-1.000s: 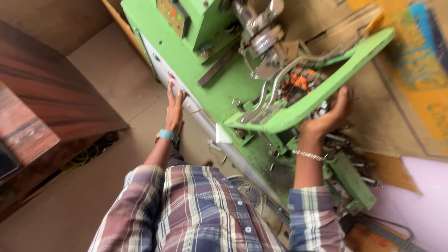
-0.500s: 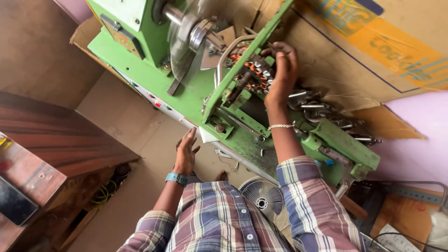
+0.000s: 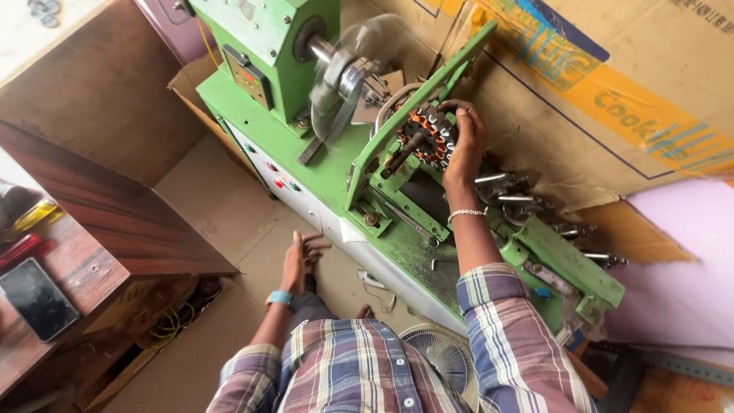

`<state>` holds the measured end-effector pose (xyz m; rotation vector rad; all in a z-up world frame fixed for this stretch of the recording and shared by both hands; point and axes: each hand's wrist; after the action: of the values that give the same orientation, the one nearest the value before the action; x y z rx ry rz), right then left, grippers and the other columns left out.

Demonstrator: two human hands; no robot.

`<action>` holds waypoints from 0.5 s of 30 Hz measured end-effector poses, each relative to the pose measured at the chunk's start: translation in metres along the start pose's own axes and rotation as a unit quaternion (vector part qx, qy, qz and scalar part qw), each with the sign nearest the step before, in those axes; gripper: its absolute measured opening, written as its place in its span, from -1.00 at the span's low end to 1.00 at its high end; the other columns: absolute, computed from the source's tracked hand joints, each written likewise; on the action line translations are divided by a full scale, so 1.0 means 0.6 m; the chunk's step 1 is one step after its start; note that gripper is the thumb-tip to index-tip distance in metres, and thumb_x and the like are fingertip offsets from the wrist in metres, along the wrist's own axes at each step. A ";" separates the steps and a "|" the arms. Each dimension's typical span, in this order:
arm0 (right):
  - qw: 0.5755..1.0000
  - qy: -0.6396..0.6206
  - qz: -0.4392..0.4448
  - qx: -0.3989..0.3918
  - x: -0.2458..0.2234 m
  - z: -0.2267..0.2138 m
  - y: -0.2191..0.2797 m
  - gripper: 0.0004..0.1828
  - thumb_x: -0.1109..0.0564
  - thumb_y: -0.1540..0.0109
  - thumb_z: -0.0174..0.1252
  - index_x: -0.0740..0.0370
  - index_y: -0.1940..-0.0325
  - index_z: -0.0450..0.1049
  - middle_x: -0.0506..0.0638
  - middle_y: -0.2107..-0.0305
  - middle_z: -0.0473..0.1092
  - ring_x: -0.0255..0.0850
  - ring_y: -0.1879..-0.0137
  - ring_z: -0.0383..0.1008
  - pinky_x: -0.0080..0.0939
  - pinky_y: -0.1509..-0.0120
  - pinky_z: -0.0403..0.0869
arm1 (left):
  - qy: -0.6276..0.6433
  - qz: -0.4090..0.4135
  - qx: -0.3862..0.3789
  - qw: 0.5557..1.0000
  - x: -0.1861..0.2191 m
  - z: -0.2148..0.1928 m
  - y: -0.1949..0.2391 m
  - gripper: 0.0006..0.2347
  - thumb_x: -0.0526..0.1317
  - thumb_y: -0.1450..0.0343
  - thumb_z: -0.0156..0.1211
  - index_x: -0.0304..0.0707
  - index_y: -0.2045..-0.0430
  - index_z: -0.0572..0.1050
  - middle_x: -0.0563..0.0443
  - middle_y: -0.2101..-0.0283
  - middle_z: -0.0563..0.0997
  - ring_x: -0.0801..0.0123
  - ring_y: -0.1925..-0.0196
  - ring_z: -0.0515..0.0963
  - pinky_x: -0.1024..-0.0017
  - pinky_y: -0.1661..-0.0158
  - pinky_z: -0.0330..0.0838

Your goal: The person assembles a small electrical component by hand, inserting a red piece and tightening screws with a screwdriver. They then place the assembled part into a green industrial machine and operate it.

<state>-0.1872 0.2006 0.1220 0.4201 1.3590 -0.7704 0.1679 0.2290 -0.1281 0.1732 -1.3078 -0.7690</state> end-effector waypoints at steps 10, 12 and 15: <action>0.995 0.016 -0.090 0.035 0.013 -0.004 -0.003 -0.68 0.17 -0.37 -0.14 0.35 0.30 0.49 0.04 0.30 0.51 -0.26 0.16 0.46 -0.29 -0.05 0.46 | -0.531 -0.160 0.044 0.831 -0.029 -0.146 0.230 -0.66 0.04 -0.39 0.19 -0.14 0.11 0.66 -0.09 0.24 0.77 0.13 0.09 0.75 0.28 -0.01 0.57; 0.995 0.004 -0.092 0.030 0.013 -0.005 -0.001 -0.69 0.16 -0.36 -0.14 0.33 0.33 0.47 0.05 0.30 0.52 -0.25 0.15 0.48 -0.29 -0.07 0.49 | -0.496 -0.175 0.053 0.849 -0.037 -0.150 0.261 -0.67 0.00 -0.40 0.19 -0.18 0.08 0.64 -0.04 0.21 0.78 0.19 0.07 0.76 0.31 -0.01 0.58; 0.996 -0.012 -0.078 0.036 0.012 -0.005 -0.003 -0.68 0.14 -0.37 -0.13 0.31 0.38 0.42 0.04 0.32 0.52 -0.26 0.19 0.46 -0.28 -0.02 0.48 | -0.474 -0.197 0.055 0.856 -0.046 -0.148 0.281 -0.66 0.00 -0.41 0.17 -0.17 0.06 0.64 -0.05 0.20 0.80 0.21 0.04 0.76 0.34 -0.04 0.56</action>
<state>-0.1903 0.1997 0.1149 0.3641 1.3555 -0.9522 0.3165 0.3446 -0.0870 0.1581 -2.3049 -1.2037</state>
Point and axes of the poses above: each hand's wrist, its own y-axis away from the middle knuckle, its own z-axis out of the palm, x = y × z
